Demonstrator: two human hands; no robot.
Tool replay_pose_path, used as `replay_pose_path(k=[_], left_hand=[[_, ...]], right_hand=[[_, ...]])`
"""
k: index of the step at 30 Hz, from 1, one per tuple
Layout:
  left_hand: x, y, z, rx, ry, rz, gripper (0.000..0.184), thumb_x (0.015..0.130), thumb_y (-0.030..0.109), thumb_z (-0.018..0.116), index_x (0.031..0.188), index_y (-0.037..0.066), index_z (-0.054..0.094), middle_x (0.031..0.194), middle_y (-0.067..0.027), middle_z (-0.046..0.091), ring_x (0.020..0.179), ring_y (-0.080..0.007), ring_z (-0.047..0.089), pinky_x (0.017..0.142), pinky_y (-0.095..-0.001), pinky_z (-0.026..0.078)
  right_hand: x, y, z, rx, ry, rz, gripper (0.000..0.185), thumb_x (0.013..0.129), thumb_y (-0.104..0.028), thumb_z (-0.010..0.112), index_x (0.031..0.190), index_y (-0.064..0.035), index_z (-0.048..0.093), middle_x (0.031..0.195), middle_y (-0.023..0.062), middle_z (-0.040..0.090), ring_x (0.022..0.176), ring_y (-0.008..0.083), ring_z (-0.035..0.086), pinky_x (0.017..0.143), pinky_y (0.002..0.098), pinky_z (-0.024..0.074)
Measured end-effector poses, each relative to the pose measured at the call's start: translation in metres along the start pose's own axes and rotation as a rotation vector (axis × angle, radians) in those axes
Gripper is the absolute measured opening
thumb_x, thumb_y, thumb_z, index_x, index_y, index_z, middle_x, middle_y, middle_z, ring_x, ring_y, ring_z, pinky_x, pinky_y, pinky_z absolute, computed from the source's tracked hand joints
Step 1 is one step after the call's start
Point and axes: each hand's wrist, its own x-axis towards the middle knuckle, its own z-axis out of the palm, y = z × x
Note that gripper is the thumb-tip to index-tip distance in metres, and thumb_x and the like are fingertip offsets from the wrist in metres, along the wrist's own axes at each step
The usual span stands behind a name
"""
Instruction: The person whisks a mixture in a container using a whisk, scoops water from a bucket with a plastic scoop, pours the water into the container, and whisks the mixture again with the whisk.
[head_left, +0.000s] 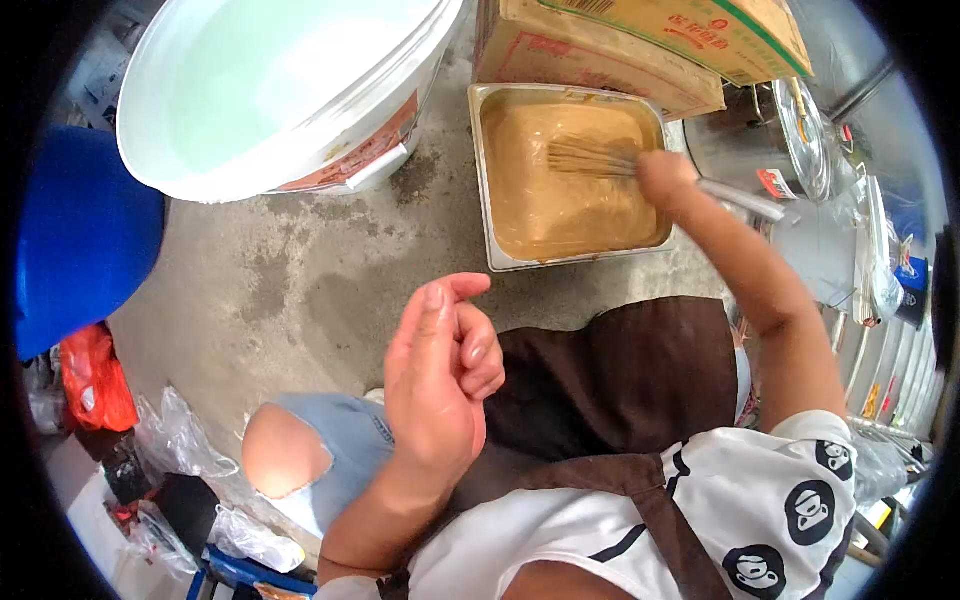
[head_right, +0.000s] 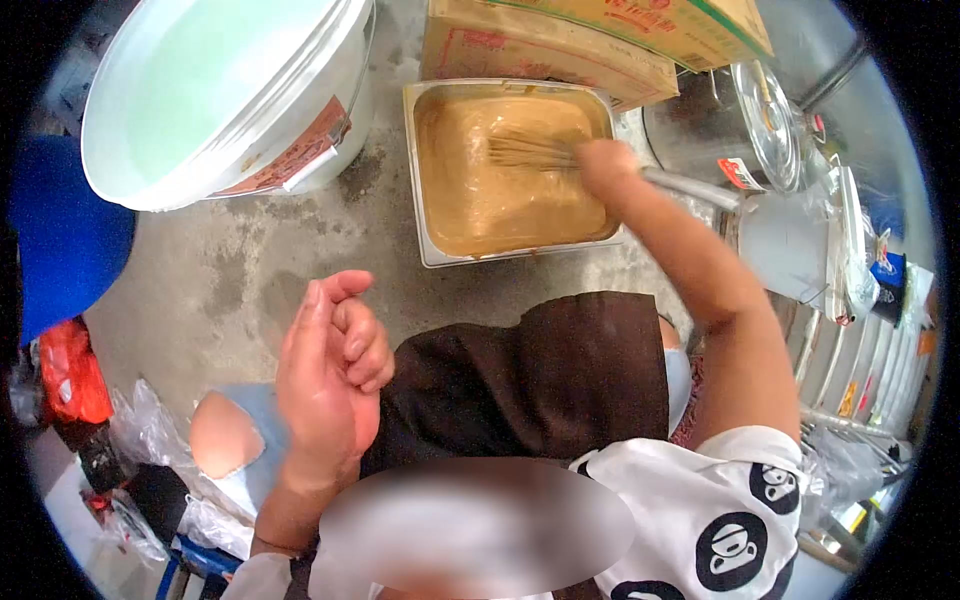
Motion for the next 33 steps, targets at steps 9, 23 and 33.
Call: replay_pose_path(k=[9,23,33], left_hand=[[0.003,0.002,-0.002,-0.006,-0.007,0.040,0.034,0.094,0.029,0.032,0.102,-0.001,0.047,0.059,0.0017,0.032,0.045,-0.0054,0.026,0.040,-0.0191,0.022],[0.006,-0.013,0.004,0.019,-0.007,-0.045,0.034,0.094,0.030,0.033,0.103,0.000,0.047,0.060,0.0023,0.032,0.045,-0.0051,0.026,0.040,-0.0189,0.022],[0.008,-0.012,0.003,0.031,0.006,-0.049,0.034,0.094,0.028,0.032,0.104,-0.001,0.047,0.060,0.0021,0.033,0.046,-0.0051,0.026,0.040,-0.0188,0.022]], right_hand=[[-0.015,0.032,-0.022,-0.045,0.037,0.026,0.016,0.076,-0.017,0.053,0.082,-0.0081,0.066,0.087,0.0121,0.064,0.080,0.0253,0.064,0.068,0.0356,0.0508],[-0.014,-0.020,-0.006,0.137,0.059,-0.013,0.014,0.071,-0.008,0.054,0.081,-0.0034,0.062,0.084,0.0163,0.063,0.079,0.0306,0.062,0.068,0.0392,0.0498],[-0.001,0.003,-0.018,0.005,0.107,0.004,0.014,0.073,-0.009,0.052,0.079,-0.0056,0.064,0.083,0.0160,0.063,0.078,0.0297,0.063,0.067,0.0387,0.0501]])
